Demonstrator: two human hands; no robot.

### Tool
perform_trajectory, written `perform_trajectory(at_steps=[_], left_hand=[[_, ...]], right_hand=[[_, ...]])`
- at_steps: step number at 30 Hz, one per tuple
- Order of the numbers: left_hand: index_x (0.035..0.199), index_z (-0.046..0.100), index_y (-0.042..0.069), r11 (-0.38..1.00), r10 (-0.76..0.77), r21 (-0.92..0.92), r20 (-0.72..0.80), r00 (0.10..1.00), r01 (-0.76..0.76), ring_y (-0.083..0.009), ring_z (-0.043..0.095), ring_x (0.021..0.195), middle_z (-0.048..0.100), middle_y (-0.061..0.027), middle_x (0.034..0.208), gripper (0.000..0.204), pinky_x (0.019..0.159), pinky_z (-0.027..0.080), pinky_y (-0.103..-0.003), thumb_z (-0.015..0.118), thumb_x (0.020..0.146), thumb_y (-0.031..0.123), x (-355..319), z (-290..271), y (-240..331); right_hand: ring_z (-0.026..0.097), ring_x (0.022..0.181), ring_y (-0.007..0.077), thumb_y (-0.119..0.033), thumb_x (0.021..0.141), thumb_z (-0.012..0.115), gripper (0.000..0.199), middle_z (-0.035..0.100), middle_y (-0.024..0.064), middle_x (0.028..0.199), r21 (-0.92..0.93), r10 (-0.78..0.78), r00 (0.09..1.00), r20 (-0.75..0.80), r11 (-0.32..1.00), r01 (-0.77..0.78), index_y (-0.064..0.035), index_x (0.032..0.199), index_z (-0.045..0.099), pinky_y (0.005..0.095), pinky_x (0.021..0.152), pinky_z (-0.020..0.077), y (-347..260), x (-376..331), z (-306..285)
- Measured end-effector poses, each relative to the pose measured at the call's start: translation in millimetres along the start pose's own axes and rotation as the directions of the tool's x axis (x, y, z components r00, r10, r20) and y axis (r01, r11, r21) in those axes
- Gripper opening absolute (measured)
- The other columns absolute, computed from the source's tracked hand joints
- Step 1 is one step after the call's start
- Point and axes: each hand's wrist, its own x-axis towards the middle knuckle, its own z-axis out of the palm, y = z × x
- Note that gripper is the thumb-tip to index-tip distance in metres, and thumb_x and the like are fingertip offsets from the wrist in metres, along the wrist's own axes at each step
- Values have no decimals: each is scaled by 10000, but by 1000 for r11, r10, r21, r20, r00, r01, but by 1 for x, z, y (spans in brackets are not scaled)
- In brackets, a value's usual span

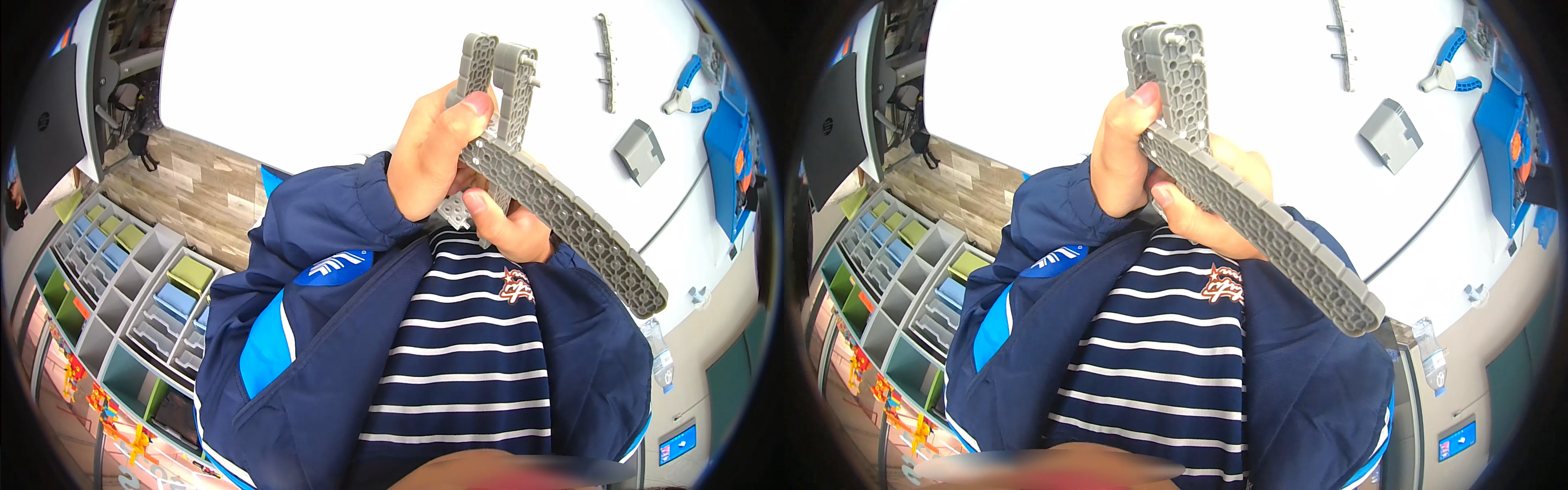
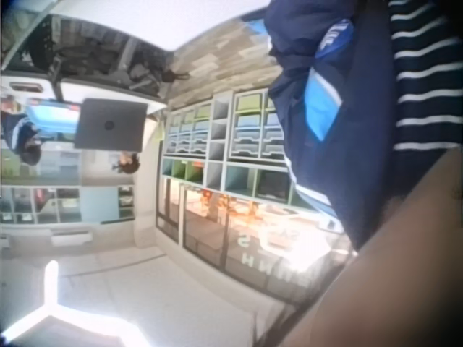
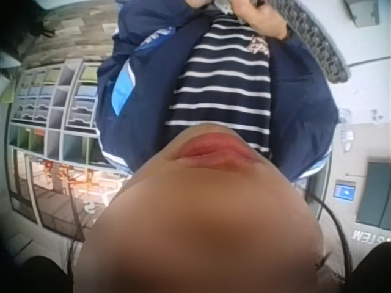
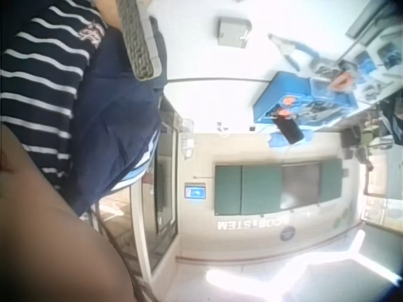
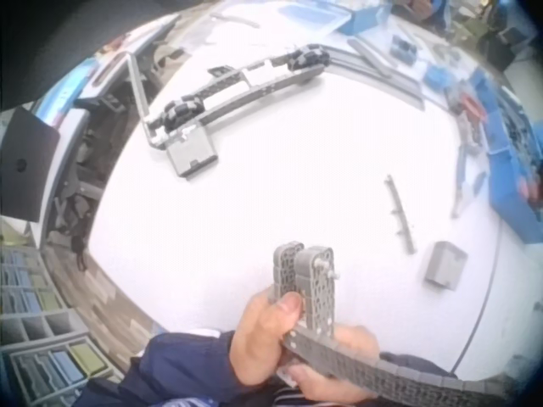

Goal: The person assembles gray plastic mechanical parts on a white table, using a blue tool to separate and connect components. They handle several long perforated strips and small connectors, occasionally picking up and placing pieces while another person works nearby.

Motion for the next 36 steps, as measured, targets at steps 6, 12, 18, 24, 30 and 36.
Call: perform_trajectory(at_steps=[6,12,18,24,30,36], left_hand=[[998,560,65,983,116,152,-106,988,-99,-66,496,598,576,-11,769,399,510,369,-229,443,993,447,7,7,5],[788,417,113,980,114,-149,-119,986,-131,-88,288,357,379,-6,530,402,373,257,-260,359,1017,439,10,-3,15],[771,396,113,971,210,-91,-125,970,-222,-72,278,351,424,-10,564,433,337,254,-238,369,998,481,16,-10,16],[783,417,88,976,216,55,-105,971,-212,-84,332,395,364,0,552,434,393,294,-253,365,1035,439,16,-10,18],[873,462,84,968,229,142,-155,961,-208,-88,362,420,385,4,639,453,417,306,-248,330,1044,483,17,-6,14],[1090,473,73,963,179,209,-27,984,-169,-67,413,493,466,-10,688,476,482,339,-218,287,1053,510,11,8,7]], right_hand=[[650,739,112,-57,825,691,326,689,53,826,-283,-273,961,-32,925,254,24,1135,631,265,674,525,0,-8,-6],[595,614,130,-41,781,696,316,626,61,733,-384,-267,947,-176,905,183,6,1078,599,277,579,488,-1,-20,-12],[566,589,68,-131,879,751,323,584,13,733,-239,-192,884,-426,966,95,-17,1097,542,206,512,438,-15,5,-28],[520,556,67,-126,835,793,679,536,10,687,-709,-443,814,-376,703,55,-8,1393,423,215,493,408,-10,26,-42],[467,642,58,-127,776,833,755,543,15,804,-885,-466,857,-220,465,26,-4,1402,429,216,554,386,-25,23,-46],[459,591,81,-348,876,748,606,561,35,785,51,-178,977,-120,981,186,22,1290,508,207,513,330,-29,10,-20]])
